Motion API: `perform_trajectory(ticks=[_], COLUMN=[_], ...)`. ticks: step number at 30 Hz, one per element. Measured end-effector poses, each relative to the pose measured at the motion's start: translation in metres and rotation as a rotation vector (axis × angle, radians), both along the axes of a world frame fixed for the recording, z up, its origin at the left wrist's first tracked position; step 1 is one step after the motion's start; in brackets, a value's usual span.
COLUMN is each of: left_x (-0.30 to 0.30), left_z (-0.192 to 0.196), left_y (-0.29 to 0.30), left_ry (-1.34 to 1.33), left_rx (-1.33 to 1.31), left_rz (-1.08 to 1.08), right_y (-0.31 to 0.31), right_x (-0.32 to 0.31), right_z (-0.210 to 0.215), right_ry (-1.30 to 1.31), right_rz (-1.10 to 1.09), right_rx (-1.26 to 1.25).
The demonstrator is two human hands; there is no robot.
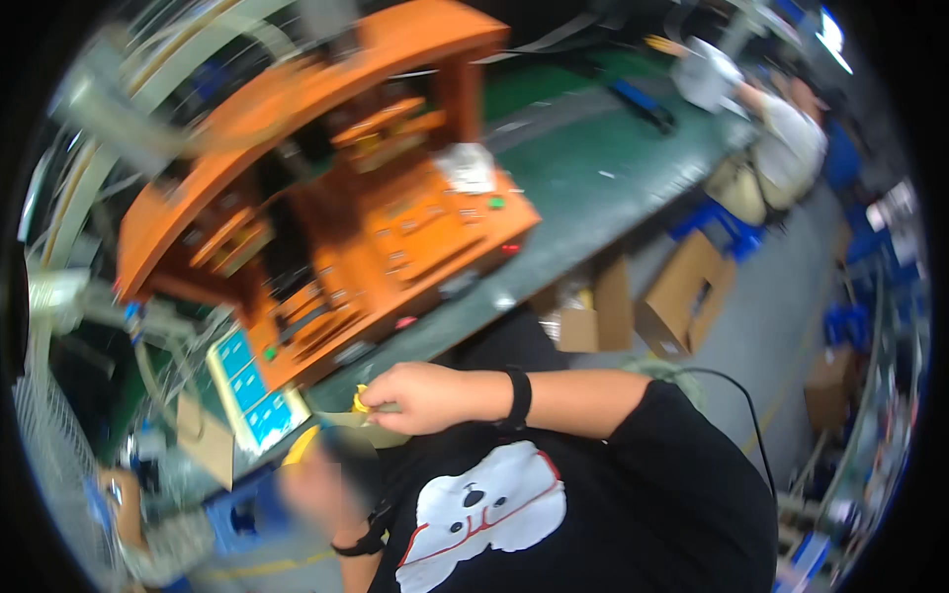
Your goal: The person repeatedly places small yellow components into an orange jig, presses a lever to secure them, and then removes the assembled unit. This cycle is performed multiple times in a factory setting.
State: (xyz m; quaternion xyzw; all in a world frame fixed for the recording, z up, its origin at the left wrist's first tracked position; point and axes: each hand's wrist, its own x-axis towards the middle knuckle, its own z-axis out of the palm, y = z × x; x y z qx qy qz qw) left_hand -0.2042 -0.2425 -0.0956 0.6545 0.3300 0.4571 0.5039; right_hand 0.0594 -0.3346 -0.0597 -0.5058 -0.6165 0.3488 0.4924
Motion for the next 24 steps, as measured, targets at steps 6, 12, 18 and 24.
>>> perform_trajectory(ticks=[6,12,18,24], left_x=[0.026,0.051,0.078,0.095], left_z=[0.013,-0.007,-0.001,0.01], left_y=[0.016,0.017,-0.004,-0.005], left_ry=[-0.683,-0.578,-0.43,-0.082], left_rx=[-0.51,-0.603,-0.574,-0.323], left_rz=[-0.313,-0.693,-0.702,-0.574], right_y=[-0.147,-0.404,-0.59,-0.412], right_x=[0.11,0.084,-0.058,0.062], right_z=[-0.076,-0.226,-0.324,-0.293], right_ry=[0.399,0.533,-0.292,0.292], right_rz=[-0.728,-1.722,-1.178,-1.618], right_rx=[-0.278,-0.508,-1.721,-0.651])
